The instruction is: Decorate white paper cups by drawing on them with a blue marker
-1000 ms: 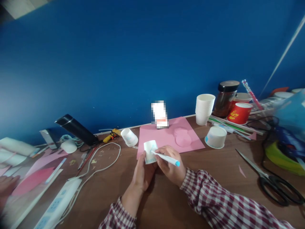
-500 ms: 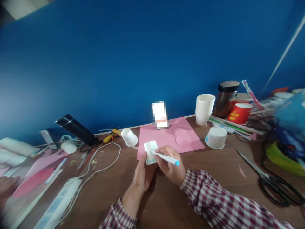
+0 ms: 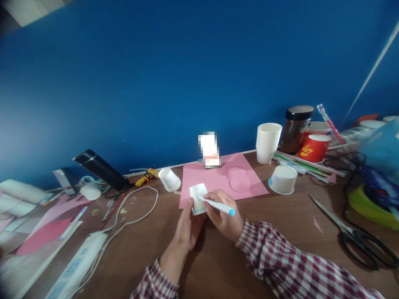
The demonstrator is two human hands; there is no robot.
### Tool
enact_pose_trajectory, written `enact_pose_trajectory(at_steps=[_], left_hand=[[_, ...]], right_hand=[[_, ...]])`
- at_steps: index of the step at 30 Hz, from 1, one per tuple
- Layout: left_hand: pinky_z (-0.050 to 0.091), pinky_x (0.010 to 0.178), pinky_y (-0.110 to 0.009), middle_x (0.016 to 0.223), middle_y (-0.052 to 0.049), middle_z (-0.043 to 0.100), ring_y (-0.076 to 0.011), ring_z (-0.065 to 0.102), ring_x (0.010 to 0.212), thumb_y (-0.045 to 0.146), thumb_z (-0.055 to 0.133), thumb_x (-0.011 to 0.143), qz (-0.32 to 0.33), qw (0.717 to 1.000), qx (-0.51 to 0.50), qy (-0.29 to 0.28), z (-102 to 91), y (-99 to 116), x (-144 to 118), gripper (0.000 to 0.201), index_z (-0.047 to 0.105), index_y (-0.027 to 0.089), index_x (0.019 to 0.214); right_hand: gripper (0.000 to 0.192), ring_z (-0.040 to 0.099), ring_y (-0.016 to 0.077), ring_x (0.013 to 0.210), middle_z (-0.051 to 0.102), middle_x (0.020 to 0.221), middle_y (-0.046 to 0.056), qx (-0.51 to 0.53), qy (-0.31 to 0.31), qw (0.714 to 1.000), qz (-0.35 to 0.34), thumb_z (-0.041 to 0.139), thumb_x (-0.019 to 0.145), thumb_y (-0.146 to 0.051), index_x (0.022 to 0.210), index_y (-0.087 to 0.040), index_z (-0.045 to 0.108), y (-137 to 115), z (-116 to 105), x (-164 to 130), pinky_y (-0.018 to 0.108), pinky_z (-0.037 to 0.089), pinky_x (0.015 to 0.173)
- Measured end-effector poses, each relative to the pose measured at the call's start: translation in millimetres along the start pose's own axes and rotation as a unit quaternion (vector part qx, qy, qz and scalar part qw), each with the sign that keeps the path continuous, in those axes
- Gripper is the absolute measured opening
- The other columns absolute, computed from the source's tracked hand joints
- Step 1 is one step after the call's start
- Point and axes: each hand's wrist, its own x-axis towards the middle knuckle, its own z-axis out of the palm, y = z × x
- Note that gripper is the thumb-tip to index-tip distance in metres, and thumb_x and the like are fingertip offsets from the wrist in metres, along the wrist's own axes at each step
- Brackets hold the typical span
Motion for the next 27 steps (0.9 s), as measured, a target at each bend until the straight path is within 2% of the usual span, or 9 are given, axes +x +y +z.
enact_pose_trajectory(at_steps=[5,13,27], left_hand=[[0.046,0.091,-0.035,0.104,-0.011,0.068,-0.0244,0.061,0.100,0.039,0.057,0.083,-0.001,1.000,-0.002,0.003,3.2,1.5,0.3,0.034,0.065,0.013,0.103],[0.046,0.091,-0.037,0.103,-0.012,0.067,-0.0233,0.061,0.097,0.038,0.057,0.084,0.012,1.000,0.002,-0.008,0.4,-0.5,2.9,0.036,0.063,0.010,0.105],[0.044,0.094,-0.039,0.105,-0.012,0.065,-0.0258,0.059,0.102,0.043,0.057,0.083,0.013,0.999,0.039,-0.015,-2.1,-1.8,3.3,0.040,0.061,0.012,0.107]], right_hand=[[0.008,0.061,0.0182,0.076,0.063,0.081,0.005,0.001,0.020,1.000,0.018,0.051,0.089,-0.021,0.089,-0.019,0.058,-1.5,-1.6,0.8,0.030,0.051,0.069],[0.007,0.059,0.0173,0.074,0.061,0.080,0.005,0.004,0.013,1.000,0.012,0.050,0.089,-0.019,0.088,-0.019,0.057,-0.1,-1.4,-0.1,0.029,0.050,0.067],[0.007,0.058,0.0173,0.075,0.060,0.081,0.004,0.000,0.006,1.000,0.003,0.050,0.089,-0.018,0.090,-0.019,0.056,1.4,-0.5,0.7,0.029,0.049,0.068]])
